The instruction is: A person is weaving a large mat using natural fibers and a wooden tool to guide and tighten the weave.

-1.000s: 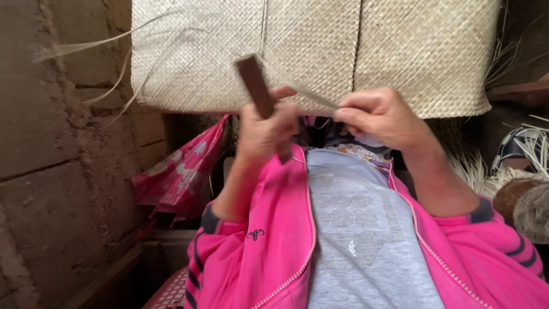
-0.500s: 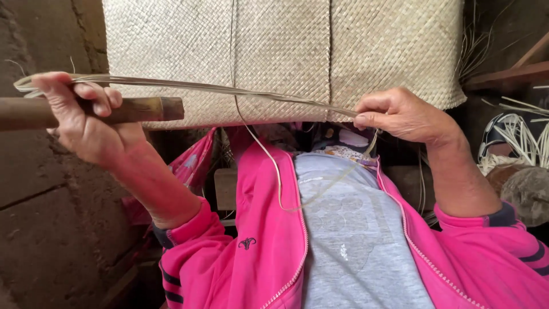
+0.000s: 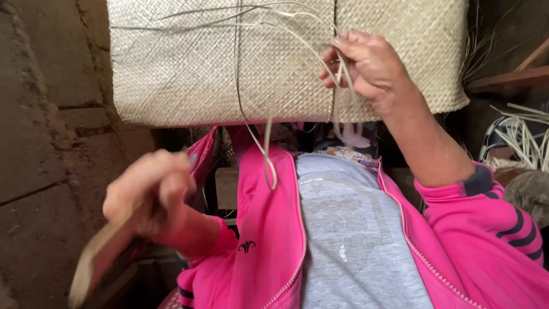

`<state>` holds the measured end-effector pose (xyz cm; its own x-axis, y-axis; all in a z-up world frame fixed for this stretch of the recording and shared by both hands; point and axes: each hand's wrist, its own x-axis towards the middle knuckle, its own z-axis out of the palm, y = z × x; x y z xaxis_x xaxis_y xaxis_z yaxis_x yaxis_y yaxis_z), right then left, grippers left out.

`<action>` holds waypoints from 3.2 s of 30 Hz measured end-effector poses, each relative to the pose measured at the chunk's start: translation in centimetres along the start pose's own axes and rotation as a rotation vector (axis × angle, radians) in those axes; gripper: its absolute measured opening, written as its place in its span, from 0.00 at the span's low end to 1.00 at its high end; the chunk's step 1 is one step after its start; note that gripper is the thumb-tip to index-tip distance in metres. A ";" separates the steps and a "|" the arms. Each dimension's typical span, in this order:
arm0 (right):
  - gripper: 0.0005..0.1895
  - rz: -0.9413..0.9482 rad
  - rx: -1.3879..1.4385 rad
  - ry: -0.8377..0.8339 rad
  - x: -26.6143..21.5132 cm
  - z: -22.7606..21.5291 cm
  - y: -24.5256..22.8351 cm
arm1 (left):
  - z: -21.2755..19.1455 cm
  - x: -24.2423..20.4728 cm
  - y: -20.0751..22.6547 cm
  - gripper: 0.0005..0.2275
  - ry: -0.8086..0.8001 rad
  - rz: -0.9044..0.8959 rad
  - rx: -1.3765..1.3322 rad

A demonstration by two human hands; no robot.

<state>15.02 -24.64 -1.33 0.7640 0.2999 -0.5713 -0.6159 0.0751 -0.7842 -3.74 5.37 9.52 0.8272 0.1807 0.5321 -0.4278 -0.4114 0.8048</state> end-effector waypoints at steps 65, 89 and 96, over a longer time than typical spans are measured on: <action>0.07 -0.062 0.054 -0.254 -6.9 -0.1 8.3 | 14.5 -4.4 -9.1 0.20 0.255 0.137 -0.099; 0.09 0.231 0.341 -0.268 -5.3 -3.2 8.6 | 20.3 -4.1 -9.8 0.20 -0.156 0.454 0.111; 0.08 0.156 0.392 -0.338 -8.5 -0.9 6.0 | 21.3 -0.9 -10.2 0.06 0.182 0.426 0.094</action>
<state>4.99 -27.54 -1.45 0.5928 0.6205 -0.5134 -0.7923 0.3350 -0.5099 7.63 -9.63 -4.74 0.5042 0.1284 0.8540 -0.6735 -0.5605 0.4819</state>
